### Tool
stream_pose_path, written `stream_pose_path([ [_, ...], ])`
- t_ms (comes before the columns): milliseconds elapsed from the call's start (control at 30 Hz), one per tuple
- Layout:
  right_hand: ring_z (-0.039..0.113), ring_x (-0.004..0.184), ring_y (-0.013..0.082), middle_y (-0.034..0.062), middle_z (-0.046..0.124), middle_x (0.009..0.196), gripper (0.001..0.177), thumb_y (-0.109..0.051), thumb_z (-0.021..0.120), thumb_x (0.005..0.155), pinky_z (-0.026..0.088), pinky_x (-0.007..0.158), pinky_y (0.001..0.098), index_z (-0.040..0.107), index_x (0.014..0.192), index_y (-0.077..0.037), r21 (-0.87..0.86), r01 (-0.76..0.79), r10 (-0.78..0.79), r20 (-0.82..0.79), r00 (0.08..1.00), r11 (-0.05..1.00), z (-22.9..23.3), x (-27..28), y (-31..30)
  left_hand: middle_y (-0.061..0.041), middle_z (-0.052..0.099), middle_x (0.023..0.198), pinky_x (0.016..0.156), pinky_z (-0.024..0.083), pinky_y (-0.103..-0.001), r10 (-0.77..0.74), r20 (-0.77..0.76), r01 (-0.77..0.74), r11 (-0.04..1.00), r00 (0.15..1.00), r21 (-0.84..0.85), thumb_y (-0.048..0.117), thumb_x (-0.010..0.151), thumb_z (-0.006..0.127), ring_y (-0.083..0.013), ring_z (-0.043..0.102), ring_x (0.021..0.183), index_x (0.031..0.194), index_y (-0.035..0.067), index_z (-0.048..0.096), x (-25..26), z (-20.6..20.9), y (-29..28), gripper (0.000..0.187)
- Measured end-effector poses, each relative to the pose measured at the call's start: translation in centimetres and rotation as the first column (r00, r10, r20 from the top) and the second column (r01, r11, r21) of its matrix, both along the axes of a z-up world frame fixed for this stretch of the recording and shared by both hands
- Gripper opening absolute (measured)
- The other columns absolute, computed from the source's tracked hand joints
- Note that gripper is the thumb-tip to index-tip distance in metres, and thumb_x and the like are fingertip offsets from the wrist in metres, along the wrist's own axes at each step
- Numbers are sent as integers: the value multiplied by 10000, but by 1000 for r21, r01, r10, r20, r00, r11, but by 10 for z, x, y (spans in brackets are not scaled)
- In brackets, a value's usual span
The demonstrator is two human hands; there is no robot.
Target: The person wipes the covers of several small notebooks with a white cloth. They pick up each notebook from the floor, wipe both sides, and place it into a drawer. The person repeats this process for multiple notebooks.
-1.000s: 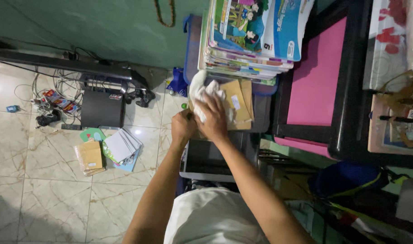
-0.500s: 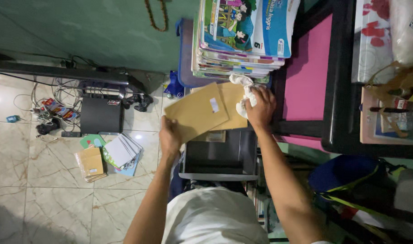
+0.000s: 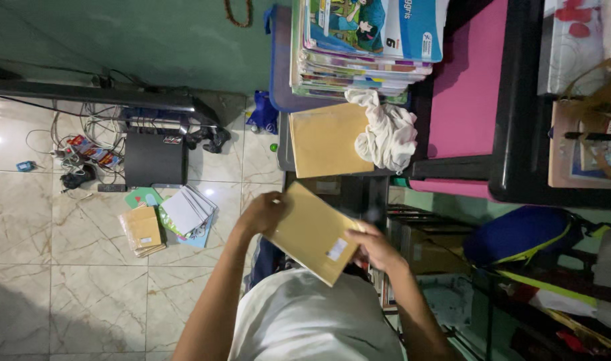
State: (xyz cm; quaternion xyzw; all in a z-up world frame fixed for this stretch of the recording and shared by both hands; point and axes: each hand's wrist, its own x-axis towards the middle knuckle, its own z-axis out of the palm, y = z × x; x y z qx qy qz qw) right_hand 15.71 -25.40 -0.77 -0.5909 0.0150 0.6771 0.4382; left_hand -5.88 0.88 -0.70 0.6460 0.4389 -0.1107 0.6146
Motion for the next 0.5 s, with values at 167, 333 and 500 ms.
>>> stream_pose_path([
  [167,669,566,225,122,730,871,460,-181,628,904,539,463,338,556,1354,-117,-48,252,-255,-80,964,966,-27,4,-72,-156,743,792,543,587,-330,129,-71,-141,969,989,-203,324,978,604,-181,730,616,1179,33,701,1,-20,-10,367],
  [333,689,832,195,67,684,1058,366,-131,629,967,580,635,370,571,1328,-108,40,413,-410,-61,910,910,-91,-4,-68,-138,750,826,551,589,-343,242,49,-236,966,969,-101,254,959,593,-198,719,669,1166,21,697,-26,-37,-25,329],
  [500,650,946,264,82,661,1109,337,-117,617,994,589,750,462,530,1319,-119,114,479,-476,-53,878,871,-157,-8,22,-141,790,892,610,583,-338,219,45,-222,973,975,60,289,968,622,-174,735,710,1169,47,707,-39,-41,-30,326],
])
